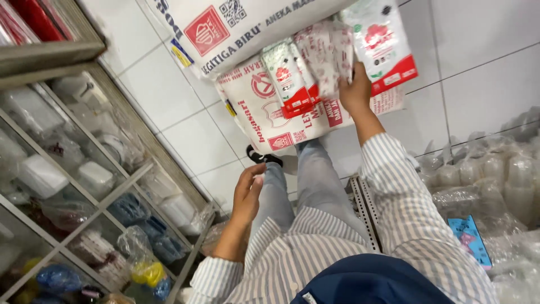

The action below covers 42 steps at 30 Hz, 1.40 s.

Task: The person handles various plastic bags and small packages by hand, picking them up from shelves and the floor to inspect them before placing them back.

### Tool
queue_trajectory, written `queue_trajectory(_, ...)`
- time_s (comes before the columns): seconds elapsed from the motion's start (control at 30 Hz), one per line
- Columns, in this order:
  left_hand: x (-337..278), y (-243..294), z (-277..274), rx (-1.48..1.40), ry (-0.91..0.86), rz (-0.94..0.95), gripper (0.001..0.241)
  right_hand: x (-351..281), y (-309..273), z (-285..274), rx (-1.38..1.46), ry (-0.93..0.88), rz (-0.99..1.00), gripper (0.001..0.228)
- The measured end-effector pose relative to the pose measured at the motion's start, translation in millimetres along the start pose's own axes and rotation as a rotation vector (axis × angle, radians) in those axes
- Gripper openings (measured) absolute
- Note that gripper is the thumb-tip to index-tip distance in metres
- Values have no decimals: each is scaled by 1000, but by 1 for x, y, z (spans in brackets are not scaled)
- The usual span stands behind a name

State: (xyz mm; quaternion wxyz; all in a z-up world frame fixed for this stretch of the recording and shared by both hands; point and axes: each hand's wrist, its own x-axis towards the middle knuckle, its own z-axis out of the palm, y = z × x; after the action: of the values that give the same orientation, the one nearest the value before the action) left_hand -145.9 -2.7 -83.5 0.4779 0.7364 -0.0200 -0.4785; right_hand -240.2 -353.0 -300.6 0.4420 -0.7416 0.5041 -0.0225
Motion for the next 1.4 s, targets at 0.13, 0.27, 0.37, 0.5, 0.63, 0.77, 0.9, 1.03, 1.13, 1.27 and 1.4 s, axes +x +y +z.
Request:
queue_trajectory(0.13, 20, 9, 1, -84, -107, 97, 38, -66, -71, -63, 499, -159, -9, 51)
queue_trajectory(0.27, 47, 47, 9, -237, -388, 257, 52, -146, -142, -109, 767, -297, -14, 57)
queue_trajectory(0.37, 51, 73, 18, -538, -674, 232, 64, -203, -185, -112, 995, -398, -32, 52)
queue_trajectory(0.5, 40, 119, 3, -944, -1038, -115, 65, -262, -249, -101, 832, 40, -361, 48)
queue_trajectory(0.63, 14, 136, -31, -822, -1282, -134, 63, -358, -311, -94, -144, 724, -826, 52)
queue_trajectory(0.77, 5, 117, -44, -677, -1358, -153, 61, -381, -336, -61, -558, 709, -900, 73)
queue_trajectory(0.9, -12, 136, -62, -677, -1549, -303, 64, -395, -294, -67, -69, 842, -387, 81)
queue_trajectory(1.03, -46, 143, -63, -513, -1561, -368, 64, -457, -244, -59, 972, 635, -358, 67)
queue_trajectory(1.13, -67, 124, -43, -218, -1473, -131, 71, -511, -241, -27, 1003, 611, -338, 50)
queue_trajectory(1.27, -112, 96, -14, 77, -1355, 534, 107, -573, -267, -12, 482, 1079, 27, 19)
queue_trajectory(1.4, -171, 63, 8, -80, -1769, 620, 137, -634, -288, -13, -25, 1156, -161, 32)
